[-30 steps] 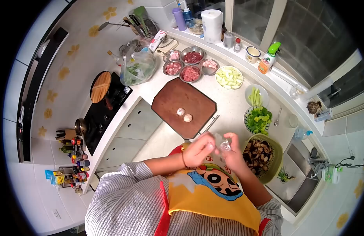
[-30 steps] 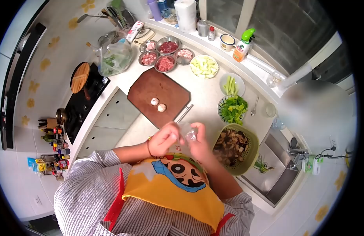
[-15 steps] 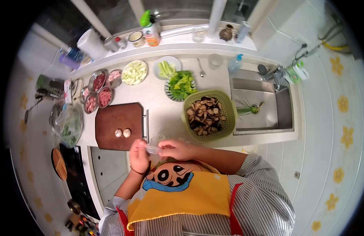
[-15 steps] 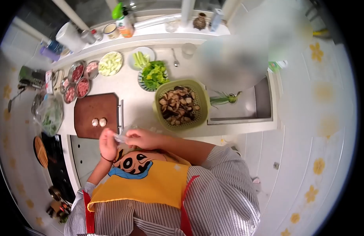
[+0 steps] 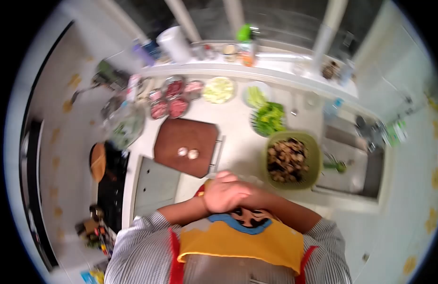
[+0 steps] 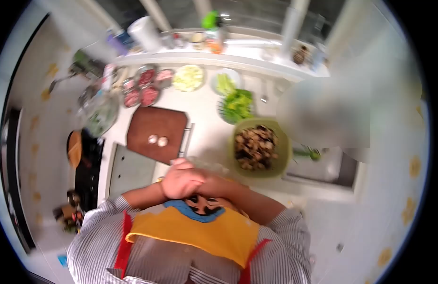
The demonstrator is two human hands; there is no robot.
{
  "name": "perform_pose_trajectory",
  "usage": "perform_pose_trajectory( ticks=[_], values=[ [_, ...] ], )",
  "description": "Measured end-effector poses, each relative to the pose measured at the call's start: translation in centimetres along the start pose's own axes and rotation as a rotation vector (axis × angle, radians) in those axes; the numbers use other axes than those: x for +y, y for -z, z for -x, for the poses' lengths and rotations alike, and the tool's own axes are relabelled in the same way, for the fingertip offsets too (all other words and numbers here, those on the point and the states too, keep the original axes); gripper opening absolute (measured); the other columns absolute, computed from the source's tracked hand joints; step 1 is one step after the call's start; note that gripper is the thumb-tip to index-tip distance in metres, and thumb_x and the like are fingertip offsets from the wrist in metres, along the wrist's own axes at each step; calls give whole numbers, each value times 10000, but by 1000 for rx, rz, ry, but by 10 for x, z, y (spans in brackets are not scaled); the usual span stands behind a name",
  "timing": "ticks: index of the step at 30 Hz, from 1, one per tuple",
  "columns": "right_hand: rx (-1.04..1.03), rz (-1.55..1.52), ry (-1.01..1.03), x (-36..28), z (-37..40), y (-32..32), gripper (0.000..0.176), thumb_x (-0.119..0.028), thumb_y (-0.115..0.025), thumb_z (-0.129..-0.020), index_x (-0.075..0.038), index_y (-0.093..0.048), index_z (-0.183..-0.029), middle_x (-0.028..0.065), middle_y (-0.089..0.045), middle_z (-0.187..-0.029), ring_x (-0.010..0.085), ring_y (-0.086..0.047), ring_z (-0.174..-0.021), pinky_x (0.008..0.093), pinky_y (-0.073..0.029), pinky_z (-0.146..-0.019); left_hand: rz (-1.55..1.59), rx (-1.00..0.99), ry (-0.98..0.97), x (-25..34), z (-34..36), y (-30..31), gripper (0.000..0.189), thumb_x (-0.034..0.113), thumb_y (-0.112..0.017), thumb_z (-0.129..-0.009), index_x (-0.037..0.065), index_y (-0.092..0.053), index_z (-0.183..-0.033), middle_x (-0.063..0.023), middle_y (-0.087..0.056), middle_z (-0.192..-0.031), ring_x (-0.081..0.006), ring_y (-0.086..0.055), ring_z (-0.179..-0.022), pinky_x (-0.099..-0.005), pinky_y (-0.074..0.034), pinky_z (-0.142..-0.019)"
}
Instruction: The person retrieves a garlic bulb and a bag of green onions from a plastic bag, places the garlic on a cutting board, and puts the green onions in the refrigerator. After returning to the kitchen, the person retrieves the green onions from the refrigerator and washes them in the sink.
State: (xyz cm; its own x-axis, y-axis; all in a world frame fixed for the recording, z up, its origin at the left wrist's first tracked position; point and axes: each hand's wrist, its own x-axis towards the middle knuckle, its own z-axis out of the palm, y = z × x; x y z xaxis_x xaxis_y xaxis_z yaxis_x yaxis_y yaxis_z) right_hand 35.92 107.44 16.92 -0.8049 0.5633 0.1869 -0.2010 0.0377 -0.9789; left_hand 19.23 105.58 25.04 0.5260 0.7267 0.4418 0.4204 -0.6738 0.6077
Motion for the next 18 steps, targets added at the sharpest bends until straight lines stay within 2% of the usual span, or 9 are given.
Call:
perform_pose_trajectory(
  ticks=[2,4,5,7,9,11,15,17,18],
  values=[
    [-74,-66,6,2,-7,-1,321,-215,-661,-935,-35,-632,-1200,134,-684,-1148,267,-641,-1129,401,-502,-951,22,-19,80,-1,2,-1,171,169,-660,-919,152,-631,-1087,-29,-624,-893,-255,-601,-847,-374,-455,-768],
    [-98,81,-350,-29,-15,4,287,-215,-592,-992,-42,-612,-1220,134,-684,-1102,254,-648,-1081,392,-513,-938,70,15,336,-3,5,6,153,197,-616,-957,101,-622,-1076,-80,-599,-891,-319,-610,-862,-411,-486,-796],
    [-138,85,-345,-26,-16,5,287,-215,-592,-992,-42,-612,-1220,134,-684,-1102,254,-648,-1081,392,-513,-938,44,94,404,-4,7,10,134,187,-618,-956,81,-639,-1036,-98,-595,-887,-348,-613,-850,-421,-499,-799],
    [183,-443,-690,-13,-13,5,305,-220,-503,-1040,-18,-613,-1240,167,-677,-1089,253,-652,-1068,373,-524,-923,-15,66,453,-22,34,7,145,208,-641,-950,90,-650,-1033,-101,-612,-897,-341,-628,-843,-414,-514,-778],
    [223,-545,-721,4,-17,4,367,-218,-433,-1064,42,-599,-1263,196,-663,-1128,251,-654,-1060,349,-524,-913,-72,34,501,-34,55,3,157,229,-663,-943,99,-661,-1031,-104,-629,-906,-333,-643,-837,-407,-528,-758],
    [569,-784,-597,9,-22,-2,398,-205,-427,-1061,91,-572,-1283,186,-652,-1176,244,-651,-1057,344,-510,-936,-74,125,475,-32,66,-6,171,263,-705,-918,107,-685,-985,-97,-655,-905,-307,-662,-804,-392,-544,-701],
    [468,-821,-524,4,-30,0,407,-123,-426,-1028,115,-532,-1340,192,-599,-1310,257,-604,-1187,339,-477,-1011,-84,152,550,-46,73,-18,140,248,-734,-883,132,-716,-960,-78,-679,-920,-303,-672,-790,-398,-554,-691],
    [432,-707,-518,0,-36,0,413,-41,-431,-1001,105,-507,-1380,187,-572,-1363,249,-582,-1219,331,-470,-1023,-70,165,604,-53,73,-19,177,249,-755,-855,153,-741,-1003,-74,-685,-933,-301,-665,-829,-406,-546,-734],
    [386,-501,-476,8,-37,0,429,3,-436,-986,89,-492,-1402,181,-572,-1371,243,-582,-1215,327,-468,-1024,-103,234,528,-55,72,-19,213,255,-766,-837,150,-750,-1022,-77,-679,-956,-301,-649,-878,-401,-530,-786]
  ],
)
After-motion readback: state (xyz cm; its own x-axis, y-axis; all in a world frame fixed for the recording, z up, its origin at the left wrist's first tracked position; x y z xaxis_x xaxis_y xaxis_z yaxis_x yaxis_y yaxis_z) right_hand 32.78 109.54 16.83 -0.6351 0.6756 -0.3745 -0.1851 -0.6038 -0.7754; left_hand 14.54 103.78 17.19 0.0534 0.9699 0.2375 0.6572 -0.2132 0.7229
